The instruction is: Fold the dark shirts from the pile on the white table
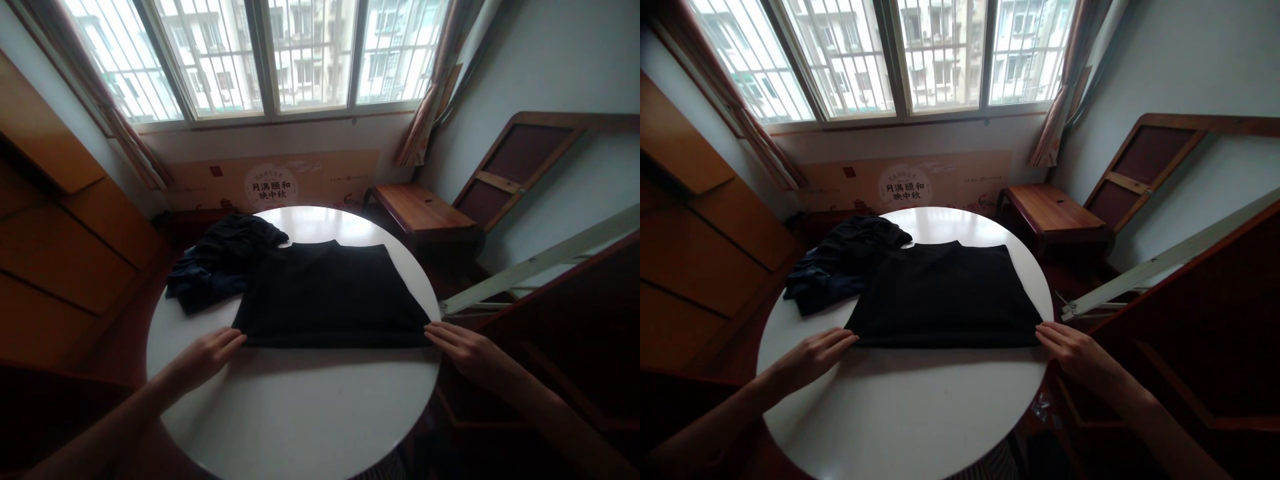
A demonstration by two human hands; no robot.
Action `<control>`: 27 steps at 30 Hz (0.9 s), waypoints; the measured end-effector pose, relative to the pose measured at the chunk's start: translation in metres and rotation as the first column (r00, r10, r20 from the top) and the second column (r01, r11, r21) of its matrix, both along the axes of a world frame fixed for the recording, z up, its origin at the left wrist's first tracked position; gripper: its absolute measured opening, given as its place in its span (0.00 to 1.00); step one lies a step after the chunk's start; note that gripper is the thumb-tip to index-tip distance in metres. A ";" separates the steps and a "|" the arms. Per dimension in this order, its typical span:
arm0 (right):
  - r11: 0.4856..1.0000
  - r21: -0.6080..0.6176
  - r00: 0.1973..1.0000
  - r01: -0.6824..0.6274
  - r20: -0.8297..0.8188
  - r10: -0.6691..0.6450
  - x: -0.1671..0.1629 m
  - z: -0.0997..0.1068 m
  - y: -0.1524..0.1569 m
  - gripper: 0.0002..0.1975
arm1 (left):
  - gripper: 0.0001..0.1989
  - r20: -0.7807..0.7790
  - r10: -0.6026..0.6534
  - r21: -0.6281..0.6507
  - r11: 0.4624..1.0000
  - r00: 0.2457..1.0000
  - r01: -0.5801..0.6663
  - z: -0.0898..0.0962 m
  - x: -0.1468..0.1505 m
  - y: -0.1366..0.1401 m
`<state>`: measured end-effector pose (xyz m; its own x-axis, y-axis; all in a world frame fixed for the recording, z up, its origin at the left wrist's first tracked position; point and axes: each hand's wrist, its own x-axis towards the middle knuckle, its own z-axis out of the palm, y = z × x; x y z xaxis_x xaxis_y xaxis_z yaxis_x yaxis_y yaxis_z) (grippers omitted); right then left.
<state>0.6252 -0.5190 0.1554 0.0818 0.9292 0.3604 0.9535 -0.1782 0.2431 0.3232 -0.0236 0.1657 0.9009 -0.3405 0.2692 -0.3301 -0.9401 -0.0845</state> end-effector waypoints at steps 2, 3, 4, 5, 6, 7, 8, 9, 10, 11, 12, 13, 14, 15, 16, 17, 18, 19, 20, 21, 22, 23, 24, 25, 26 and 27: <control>1.000 0.002 0.999 -0.002 -0.046 0.002 -0.007 0.009 -0.009 0.24 | 0.20 -0.073 0.011 -0.039 0.999 0.997 -0.014 0.009 -0.016 -0.016; 1.000 0.001 0.996 0.008 -0.085 -0.008 -0.010 0.015 -0.009 0.23 | 0.18 -0.123 0.028 -0.063 0.997 0.992 -0.036 0.017 -0.020 -0.024; 1.000 0.004 0.991 0.017 -0.135 -0.016 -0.012 0.022 -0.004 0.22 | 0.16 -0.179 0.045 -0.088 0.994 0.983 -0.062 0.025 -0.019 -0.032; 1.000 0.014 0.981 0.023 -0.195 -0.020 -0.014 0.029 0.005 0.21 | 0.14 -0.230 0.056 -0.116 0.990 0.972 -0.084 0.034 -0.013 -0.041; 0.999 0.037 0.966 0.029 -0.259 -0.018 -0.014 0.036 0.020 0.20 | 0.13 -0.259 0.058 -0.147 0.984 0.964 -0.099 0.042 -0.002 -0.049; 0.997 0.066 0.947 0.038 -0.320 -0.015 -0.014 0.041 0.039 0.20 | 0.13 -0.266 0.048 -0.180 0.979 0.963 -0.099 0.047 0.015 -0.056; 0.994 0.096 0.924 0.055 -0.383 -0.015 -0.012 0.046 0.064 0.20 | 0.15 -0.242 0.036 -0.214 0.973 0.970 -0.089 0.050 0.036 -0.063; 0.991 0.105 0.900 0.082 -0.435 -0.029 -0.009 0.048 0.091 0.20 | 0.16 -0.205 0.026 -0.237 0.969 0.979 -0.075 0.049 0.061 -0.069; 0.990 0.092 0.883 0.106 -0.466 -0.051 -0.006 0.048 0.121 0.20 | 0.18 -0.181 0.015 -0.245 0.968 0.983 -0.060 0.046 0.087 -0.075; 0.992 0.050 0.865 0.119 -0.495 -0.079 -0.001 0.046 0.150 0.23 | 0.20 -0.162 0.015 -0.245 0.968 0.987 -0.055 0.039 0.114 -0.079; 0.994 -0.009 0.849 0.111 -0.518 -0.100 0.005 0.041 0.177 0.26 | 0.21 -0.154 0.031 -0.228 0.971 0.988 -0.067 0.031 0.140 -0.082; 0.988 -0.072 0.836 0.138 -0.526 -0.155 0.011 0.036 0.200 0.29 | 0.23 -0.173 0.071 -0.202 0.974 0.982 -0.106 0.022 0.162 -0.082; 0.970 -0.144 0.815 0.199 -0.525 -0.245 0.019 0.029 0.218 0.31 | 0.25 -0.201 0.121 -0.175 0.972 0.972 -0.157 0.013 0.181 -0.080; 0.942 -0.211 0.785 0.261 -0.522 -0.334 0.028 0.022 0.230 0.33 | 0.27 -0.236 0.178 -0.146 0.965 0.955 -0.216 0.005 0.194 -0.076; 0.912 -0.262 0.758 0.316 -0.508 -0.409 0.037 0.014 0.236 0.34 | 0.28 -0.269 0.235 -0.118 0.954 0.934 -0.274 -0.002 0.202 -0.070; 0.885 -0.295 0.738 0.361 -0.489 -0.465 0.047 0.008 0.237 0.34 | 0.28 -0.289 0.287 -0.094 0.941 0.913 -0.325 -0.008 0.206 -0.061; 0.864 -0.311 0.727 0.395 -0.469 -0.501 0.057 0.002 0.234 0.34 | 0.28 -0.294 0.330 -0.071 0.928 0.897 -0.365 -0.013 0.205 -0.052; 0.850 -0.313 0.721 0.423 -0.451 -0.525 0.067 -0.002 0.227 0.34 | 0.28 -0.286 0.362 -0.050 0.919 0.887 -0.391 -0.016 0.202 -0.042; 0.836 -0.309 0.713 0.453 -0.438 -0.548 0.077 -0.005 0.219 0.34 | 0.28 -0.265 0.386 -0.030 0.913 0.884 -0.407 -0.018 0.196 -0.032; 0.819 -0.309 0.695 0.483 -0.433 -0.573 0.086 -0.007 0.209 0.33 | 0.28 -0.239 0.409 -0.011 0.906 0.880 -0.424 -0.020 0.190 -0.024; 0.800 -0.312 0.671 0.512 -0.436 -0.599 0.094 -0.008 0.200 0.33 | 0.28 -0.213 0.434 0.002 0.896 0.876 -0.443 -0.021 0.184 -0.017; 0.782 -0.318 0.645 0.537 -0.443 -0.623 0.102 -0.008 0.191 0.33 | 0.28 -0.186 0.460 0.005 0.884 0.868 -0.467 -0.021 0.178 -0.012; 0.767 -0.325 0.623 0.554 -0.450 -0.640 0.107 -0.007 0.184 0.32 | 0.27 -0.159 0.491 -0.007 0.867 0.857 -0.498 -0.020 0.172 -0.008; 0.757 -0.331 0.608 0.563 -0.454 -0.651 0.112 -0.006 0.179 0.32 | 0.27 -0.129 0.522 -0.038 0.847 0.843 -0.530 -0.019 0.166 -0.006; 0.752 -0.334 0.601 0.568 -0.456 -0.656 0.114 -0.004 0.175 0.32 | 0.26 -0.099 0.549 -0.085 0.826 0.830 -0.557 -0.018 0.159 -0.005; 0.752 -0.330 0.601 0.571 -0.455 -0.657 0.115 -0.002 0.172 0.32 | 0.26 -0.071 0.568 -0.145 0.808 0.820 -0.571 -0.016 0.151 -0.004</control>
